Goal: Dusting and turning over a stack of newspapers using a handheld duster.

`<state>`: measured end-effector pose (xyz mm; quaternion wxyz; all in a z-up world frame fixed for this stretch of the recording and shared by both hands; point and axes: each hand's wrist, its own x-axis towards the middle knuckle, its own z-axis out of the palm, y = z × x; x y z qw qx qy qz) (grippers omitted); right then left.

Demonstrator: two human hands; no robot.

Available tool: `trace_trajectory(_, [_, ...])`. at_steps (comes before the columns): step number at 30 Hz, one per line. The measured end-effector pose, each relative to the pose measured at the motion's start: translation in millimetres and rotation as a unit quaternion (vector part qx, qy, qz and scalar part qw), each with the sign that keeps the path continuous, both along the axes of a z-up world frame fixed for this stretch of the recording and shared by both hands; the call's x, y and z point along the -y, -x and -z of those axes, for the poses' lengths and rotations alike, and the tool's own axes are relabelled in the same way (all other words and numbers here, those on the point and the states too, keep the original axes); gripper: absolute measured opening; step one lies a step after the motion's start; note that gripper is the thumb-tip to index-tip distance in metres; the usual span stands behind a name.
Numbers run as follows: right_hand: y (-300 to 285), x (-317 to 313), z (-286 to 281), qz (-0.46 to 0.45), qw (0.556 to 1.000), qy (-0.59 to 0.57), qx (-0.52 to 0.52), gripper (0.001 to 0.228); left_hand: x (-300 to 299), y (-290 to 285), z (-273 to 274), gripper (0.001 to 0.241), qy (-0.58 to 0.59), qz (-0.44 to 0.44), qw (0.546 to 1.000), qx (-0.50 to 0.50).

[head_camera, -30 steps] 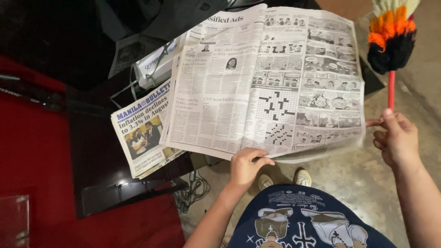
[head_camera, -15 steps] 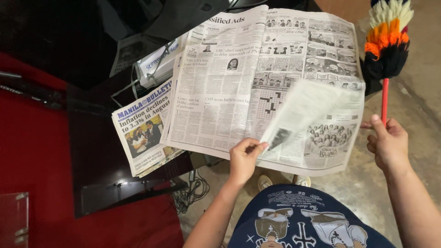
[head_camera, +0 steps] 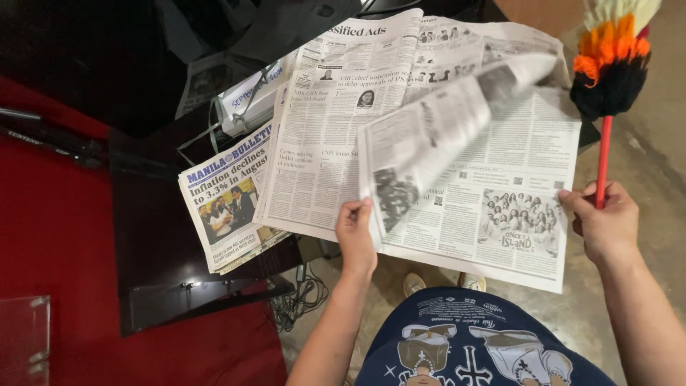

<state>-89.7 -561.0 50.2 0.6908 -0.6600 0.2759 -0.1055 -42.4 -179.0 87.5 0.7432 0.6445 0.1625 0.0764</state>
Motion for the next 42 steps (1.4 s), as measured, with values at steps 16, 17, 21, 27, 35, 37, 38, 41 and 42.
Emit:
trace_trajectory(16, [20.5, 21.4, -1.9, 0.003, 0.996, 0.078, 0.031, 0.024, -48.0, 9.7, -17.3, 0.018, 0.223, -0.177, 0.959, 0.017])
trace_trajectory(17, [22.6, 27.5, 4.2, 0.0, 0.996, 0.08, 0.041, 0.024, -49.3, 11.5, -17.7, 0.021, 0.222, -0.154, 0.962, 0.04])
trace_trajectory(21, [27.5, 64.3, 53.2, 0.008, 0.994, 0.095, 0.06, 0.03, -53.0, 14.6, -18.3, 0.042, 0.223, -0.115, 0.968, 0.027])
trace_trajectory(27, [20.2, 111.3, 98.8, -0.023, 0.994, 0.11, 0.01, 0.02, -47.5, 18.7, -34.0, 0.043, 0.142, -0.168, 0.96, -0.173])
trace_trajectory(35, [15.8, 169.5, 174.2, -0.025, 0.977, 0.207, 0.031, 0.017, -72.3, 42.0, 57.5, 0.027, 0.255, -0.17, 0.944, -0.119])
trace_trajectory(37, [5.0, 194.7, 202.4, -0.028, 0.957, 0.282, 0.062, 0.026, -79.7, 41.1, 72.1, 0.022, 0.267, -0.165, 0.945, -0.091])
trace_trajectory(38, [-0.7, 193.0, 193.6, -0.081, 0.945, 0.297, 0.109, 0.034, -82.1, 40.5, 72.2, 0.022, 0.256, -0.165, 0.948, -0.088])
trace_trajectory(41, [-8.3, 122.0, 100.8, -0.143, 0.93, 0.316, 0.123, 0.032, -85.2, 39.6, 68.0, 0.023, 0.24, -0.166, 0.952, -0.096])
trace_trajectory(42, [-0.5, 87.7, 50.8, -0.152, 0.93, 0.321, 0.091, 0.012, -85.4, 37.7, 65.6, 0.025, 0.236, -0.166, 0.952, -0.106])
